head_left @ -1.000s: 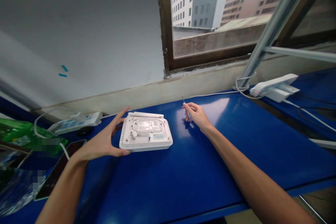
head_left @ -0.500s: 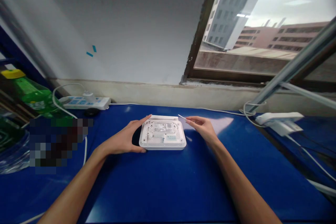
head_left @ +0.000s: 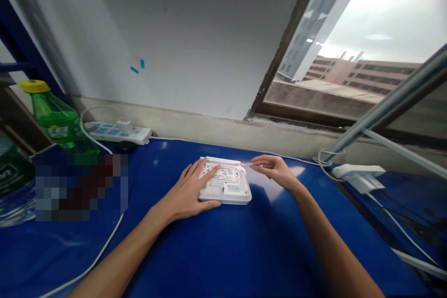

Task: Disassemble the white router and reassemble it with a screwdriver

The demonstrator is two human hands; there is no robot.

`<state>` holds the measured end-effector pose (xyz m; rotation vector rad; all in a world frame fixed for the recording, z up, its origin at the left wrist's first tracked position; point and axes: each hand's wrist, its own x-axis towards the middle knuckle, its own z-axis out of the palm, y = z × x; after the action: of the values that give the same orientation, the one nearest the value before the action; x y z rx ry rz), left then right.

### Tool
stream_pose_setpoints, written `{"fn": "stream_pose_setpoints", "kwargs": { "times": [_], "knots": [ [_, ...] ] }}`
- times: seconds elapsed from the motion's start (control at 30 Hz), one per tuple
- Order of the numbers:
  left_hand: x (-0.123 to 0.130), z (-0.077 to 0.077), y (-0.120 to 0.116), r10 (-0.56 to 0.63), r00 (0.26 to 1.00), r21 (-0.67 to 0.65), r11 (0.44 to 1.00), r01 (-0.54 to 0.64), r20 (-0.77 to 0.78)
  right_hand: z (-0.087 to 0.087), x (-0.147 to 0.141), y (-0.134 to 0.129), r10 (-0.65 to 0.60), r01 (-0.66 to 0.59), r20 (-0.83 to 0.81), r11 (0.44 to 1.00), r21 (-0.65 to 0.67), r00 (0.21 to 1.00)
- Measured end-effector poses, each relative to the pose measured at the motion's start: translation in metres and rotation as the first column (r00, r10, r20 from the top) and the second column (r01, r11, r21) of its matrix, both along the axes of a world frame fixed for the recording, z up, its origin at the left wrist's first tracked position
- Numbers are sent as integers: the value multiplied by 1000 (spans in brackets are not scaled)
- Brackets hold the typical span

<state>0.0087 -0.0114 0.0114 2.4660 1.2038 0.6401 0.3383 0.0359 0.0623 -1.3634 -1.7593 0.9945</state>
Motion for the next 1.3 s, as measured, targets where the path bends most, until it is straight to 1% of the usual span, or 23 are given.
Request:
{"fn": "stream_pose_setpoints", "kwargs": {
  "times": [0.03, 0.1, 0.17, 0.23, 0.27, 0.33, 0.4, 0.47, 0.53, 0.6, 0.7, 0.83, 0.9, 0.97, 1.03, 1.1, 1.17, 1.2, 1.23, 1.3],
  "knots": [
    [-1, 0, 1, -8, 1000, -6, 1000, 8, 2, 10, 0, 3, 58, -59, 82, 998, 18, 995],
    [-7, 1, 3, -35, 999, -34, 999, 36, 36, 32, -6, 8, 172, -190, 244, 980, 54, 955],
    [-17, 4, 6, -74, 993, -71, 994, 81, 94, 53, -23, 9, 280, -332, 402, 941, 65, 872],
    [-29, 5, 11, -97, 985, -105, 988, 112, 140, 71, -49, 7, 386, -474, 484, 878, 69, 785],
    [-34, 5, 14, -90, 985, -127, 986, 109, 147, 77, -63, 5, 437, -545, 513, 835, 74, 739],
    [-44, 3, 19, -73, 986, -164, 982, 98, 148, 86, -92, 2, 516, -661, 555, 746, 84, 652],
    [-52, 1, 23, -67, 989, -178, 980, 90, 135, 89, -117, 1, 555, -722, 584, 688, 78, 592],
    [-59, 0, 27, -44, 994, -186, 981, 62, 99, 90, -136, 1, 572, -753, 615, 656, 56, 544],
    [-65, 0, 30, -4, 999, -194, 981, 14, 54, 90, -148, 2, 580, -771, 648, 637, 17, 493],
    [-70, 0, 31, 26, 999, -200, 980, -22, 19, 91, -156, 2, 562, -769, 694, 639, -18, 450],
    [-75, 2, 31, 32, 999, -208, 977, -34, -12, 92, -165, 0, 513, -761, 763, 647, -42, 394],
    [-82, 5, 30, 26, 999, -195, 980, -35, -46, 90, -177, -5, 487, -776, 816, 626, -78, 311],
    [-87, 4, 32, 38, 998, -151, 988, -45, -50, 86, -185, -10, 462, -777, 851, 620, -110, 249],
    [-93, 1, 35, 85, 995, -80, 993, -88, -43, 82, -193, -15, 433, -786, 884, 603, -138, 177],
    [-99, -5, 39, 143, 989, -6, 990, -144, -30, 79, -201, -21, 396, -811, 911, 567, -145, 113],
    [-103, -10, 42, 177, 984, 48, 983, -176, -8, 79, -207, -28, 375, -836, 926, 520, -174, 40],
    [-102, -12, 44, 172, 985, 83, 981, -173, 21, 82, -209, -35, 381, -845, 923, 476, -243, -51],
    [-101, -12, 44, 165, 985, 97, 981, -168, 38, 85, -208, -39, 388, -841, 917, 463, -281, -93],
    [-97, -11, 44, 158, 986, 110, 980, -164, 56, 87, -205, -43, 391, -832, 912, 460, -309, -122],
    [-87, -8, 41, 138, 986, 132, 980, -150, 95, 91, -194, -50, 397, -810, 907, 481, -335, -139]
  ]
}}
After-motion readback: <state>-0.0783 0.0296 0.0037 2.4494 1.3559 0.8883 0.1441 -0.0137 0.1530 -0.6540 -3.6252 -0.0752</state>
